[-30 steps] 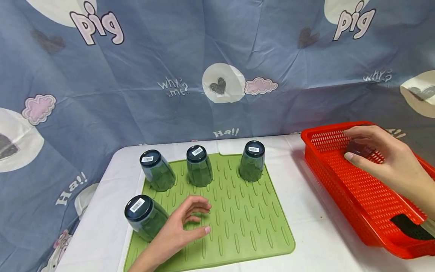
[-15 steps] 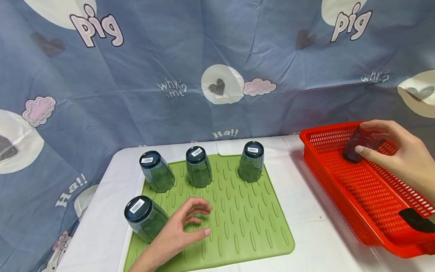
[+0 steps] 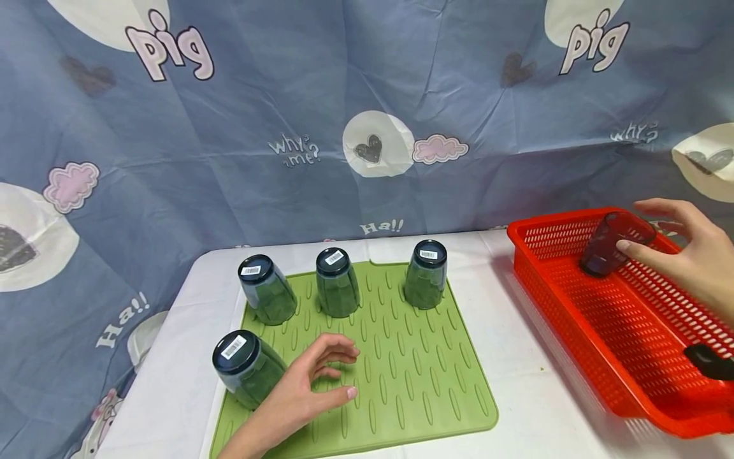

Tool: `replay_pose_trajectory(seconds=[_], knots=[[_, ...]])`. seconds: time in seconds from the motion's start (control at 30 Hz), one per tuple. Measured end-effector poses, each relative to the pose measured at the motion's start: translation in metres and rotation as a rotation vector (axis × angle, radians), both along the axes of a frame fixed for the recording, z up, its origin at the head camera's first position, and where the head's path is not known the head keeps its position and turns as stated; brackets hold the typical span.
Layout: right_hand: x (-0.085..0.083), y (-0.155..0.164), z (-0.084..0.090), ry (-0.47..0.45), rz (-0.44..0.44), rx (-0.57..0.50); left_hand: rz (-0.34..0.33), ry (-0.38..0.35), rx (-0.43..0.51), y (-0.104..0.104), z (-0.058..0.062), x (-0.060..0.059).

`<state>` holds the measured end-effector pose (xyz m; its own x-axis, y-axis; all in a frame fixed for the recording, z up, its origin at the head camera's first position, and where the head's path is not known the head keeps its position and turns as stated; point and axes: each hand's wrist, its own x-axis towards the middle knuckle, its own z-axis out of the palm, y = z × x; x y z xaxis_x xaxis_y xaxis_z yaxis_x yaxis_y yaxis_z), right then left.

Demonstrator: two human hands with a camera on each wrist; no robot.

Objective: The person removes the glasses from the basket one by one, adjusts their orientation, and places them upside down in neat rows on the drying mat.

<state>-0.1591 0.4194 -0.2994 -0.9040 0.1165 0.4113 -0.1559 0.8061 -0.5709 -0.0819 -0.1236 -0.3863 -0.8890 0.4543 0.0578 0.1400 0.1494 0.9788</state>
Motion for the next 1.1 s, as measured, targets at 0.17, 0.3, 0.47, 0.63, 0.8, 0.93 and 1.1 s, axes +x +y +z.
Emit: replay_pose_trajectory(seconds=[0.17,0.3,0.47,0.63,0.8,0.93,1.1], knots=[[-0.005,0.012,-0.006,0.02,0.001,-0.005,0.001,-0.006,-0.003,0.0,0.0,-0.001],[-0.011,0.019,-0.01,0.007,-0.034,-0.009,-0.004,-0.011,-0.004,0.0,0.0,-0.001],[-0.019,0.026,-0.015,-0.052,-0.061,-0.045,-0.01,-0.027,0.0,0.0,-0.001,-0.001],[-0.025,0.034,-0.02,-0.068,-0.047,-0.086,-0.007,-0.047,-0.011,0.001,-0.002,-0.001],[-0.032,0.039,-0.022,-0.088,-0.052,-0.103,-0.009,-0.043,-0.013,0.001,-0.002,-0.002],[-0.036,0.042,-0.025,-0.107,-0.063,-0.142,-0.012,-0.033,-0.009,0.001,-0.003,-0.001],[-0.041,0.044,-0.031,-0.159,-0.065,-0.194,-0.012,-0.045,-0.011,0.001,-0.003,-0.001]])
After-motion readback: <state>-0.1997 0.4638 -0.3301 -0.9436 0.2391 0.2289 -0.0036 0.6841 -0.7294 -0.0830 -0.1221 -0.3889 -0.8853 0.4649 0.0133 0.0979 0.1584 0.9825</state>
